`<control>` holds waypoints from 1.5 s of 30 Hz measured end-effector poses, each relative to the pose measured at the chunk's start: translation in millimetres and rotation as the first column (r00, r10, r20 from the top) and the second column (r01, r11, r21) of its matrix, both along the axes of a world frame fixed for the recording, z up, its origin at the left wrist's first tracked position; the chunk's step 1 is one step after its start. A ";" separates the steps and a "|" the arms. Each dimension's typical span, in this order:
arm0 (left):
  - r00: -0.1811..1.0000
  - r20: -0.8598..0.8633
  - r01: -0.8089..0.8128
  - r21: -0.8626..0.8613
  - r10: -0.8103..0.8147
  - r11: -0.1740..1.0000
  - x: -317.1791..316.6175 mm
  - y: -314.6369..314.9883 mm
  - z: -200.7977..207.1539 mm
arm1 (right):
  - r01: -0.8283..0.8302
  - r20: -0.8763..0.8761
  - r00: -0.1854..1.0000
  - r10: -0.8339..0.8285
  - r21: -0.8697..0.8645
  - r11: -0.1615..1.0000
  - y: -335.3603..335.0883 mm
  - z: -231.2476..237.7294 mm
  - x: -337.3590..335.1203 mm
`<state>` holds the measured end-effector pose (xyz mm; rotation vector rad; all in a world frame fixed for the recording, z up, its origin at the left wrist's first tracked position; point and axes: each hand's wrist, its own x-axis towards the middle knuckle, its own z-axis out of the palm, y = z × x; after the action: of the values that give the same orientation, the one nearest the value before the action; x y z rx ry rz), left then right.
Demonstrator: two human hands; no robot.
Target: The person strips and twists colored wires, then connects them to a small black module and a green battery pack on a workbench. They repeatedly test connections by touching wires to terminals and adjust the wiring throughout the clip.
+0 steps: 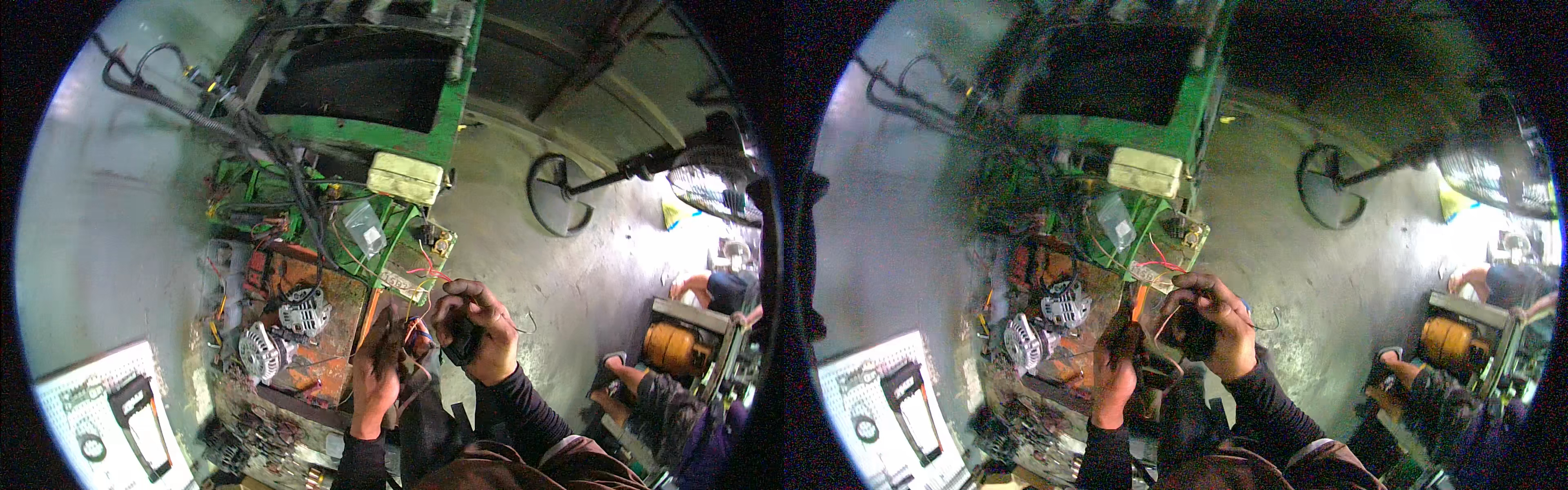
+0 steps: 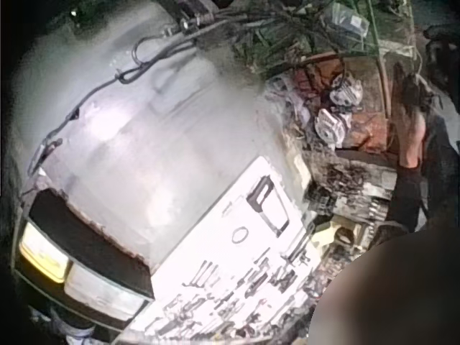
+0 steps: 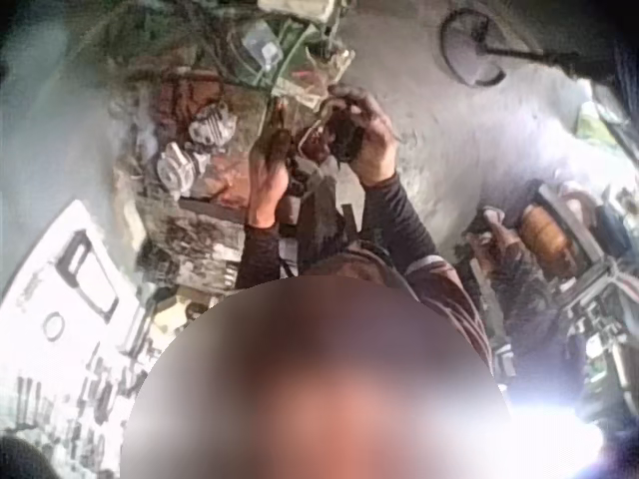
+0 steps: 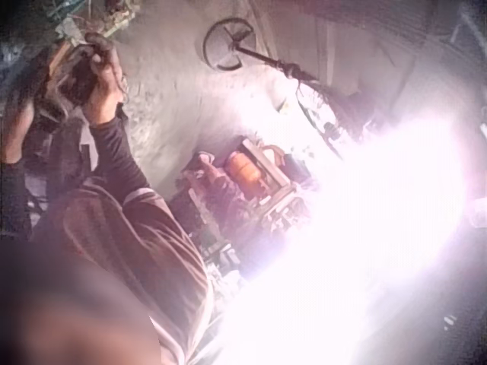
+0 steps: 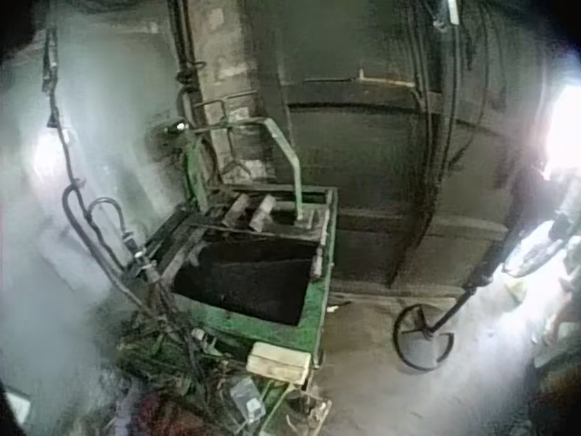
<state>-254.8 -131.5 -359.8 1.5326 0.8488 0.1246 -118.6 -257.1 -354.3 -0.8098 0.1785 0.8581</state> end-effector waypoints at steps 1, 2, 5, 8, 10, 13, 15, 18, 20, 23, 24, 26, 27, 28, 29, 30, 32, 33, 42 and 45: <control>0.999 0.046 -0.013 -0.108 0.018 0.994 3.4 -3.1 1.0 | -0.003 0.004 1.000 0.003 0.012 1.000 1.2 -0.6 1.1; 0.995 0.085 -0.023 -0.215 0.042 0.976 7.1 -7.3 2.0 | -0.006 0.002 1.000 0.006 0.022 1.000 2.0 -0.9 2.3; 0.996 0.086 -0.020 -0.012 0.021 1.000 19.1 -20.2 6.4 | -0.036 -0.047 0.998 0.039 0.074 0.997 1.5 1.1 9.1; 0.990 -0.007 -0.139 -0.075 0.139 0.987 29.4 -34.5 13.0 | -0.081 0.006 0.997 0.081 0.011 0.997 -0.9 5.4 15.5; 0.987 0.014 -0.164 0.094 0.163 0.982 36.7 -40.3 15.9 | -0.089 0.022 0.996 0.089 0.014 0.996 -3.0 8.2 18.7; 0.965 -0.040 -0.257 0.060 0.260 0.965 43.2 -49.6 20.9 | -0.100 0.035 0.994 0.101 -0.008 0.995 -5.0 11.1 19.0; 0.945 -0.006 -0.327 -0.040 0.327 0.944 46.7 -53.6 20.2 | -0.109 0.008 0.994 0.109 -0.065 0.992 -5.6 11.8 18.1; 0.861 0.105 -0.463 -0.240 0.497 0.853 49.3 -58.8 14.3 | -0.135 0.052 0.989 0.140 -0.075 0.988 -7.5 12.1 17.0; 0.828 0.032 -0.538 -0.239 0.560 0.808 48.3 -57.8 9.1 | -0.172 0.083 0.981 0.178 -0.072 0.982 -10.2 10.5 17.5; 0.710 -0.056 -0.644 -0.456 0.702 0.614 45.4 -50.8 2.1 | -0.222 0.037 0.973 0.229 -0.139 0.965 -16.6 1.5 17.4; 0.659 -0.098 -0.667 -0.535 0.746 0.519 43.2 -48.2 1.2 | -0.245 0.018 0.968 0.250 -0.132 0.960 -19.8 -3.3 16.1; 0.619 -0.084 -0.673 -0.570 0.781 0.471 39.9 -43.2 -1.1 | -0.248 -0.038 0.969 0.245 -0.151 0.957 -24.1 -19.3 16.9; 0.621 -0.084 -0.673 -0.566 0.779 0.476 37.5 -42.5 -1.9 | -0.251 -0.055 0.968 0.245 -0.142 0.958 -24.8 -28.7 16.6; 0.637 -0.047 -0.649 -0.571 0.769 0.503 35.8 -42.5 -3.8 | -0.227 0.101 0.960 0.260 -0.259 0.939 -24.6 -38.0 16.0; 0.674 -0.015 -0.605 -0.585 0.739 0.540 32.1 -43.8 -5.2 | -0.179 0.243 0.925 0.292 -0.401 0.899 -23.3 -46.0 13.7; 0.649 -0.053 -0.615 -0.623 0.759 0.483 30.1 -46.0 -8.8 | -0.160 0.227 0.931 0.287 -0.453 0.877 -21.0 -52.2 11.4; 0.611 0.061 -0.501 -0.742 0.789 0.445 24.4 -50.8 -18.7 | -0.150 0.233 0.945 0.229 -0.315 0.937 -13.2 -58.2 7.7; 0.611 -0.014 -0.529 -0.751 0.792 0.395 23.2 -51.4 -27.1 | -0.196 0.283 0.923 0.262 -0.240 0.951 -10.0 -57.9 8.9; 0.553 0.470 -0.051 -0.805 0.688 0.591 5.7 -30.3 -114.0 | -0.540 0.644 0.674 0.362 0.096 0.836 44.2 -87.6 16.8; 0.531 0.519 -0.129 -0.731 0.669 0.670 3.1 -25.2 -129.3 | -0.649 0.817 0.491 0.304 0.110 0.753 50.2 -100.4 25.5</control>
<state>-251.8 -156.7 -489.1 0.4693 0.4556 0.7525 -93.1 -206.9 -454.7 -0.7615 -1.0422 0.9652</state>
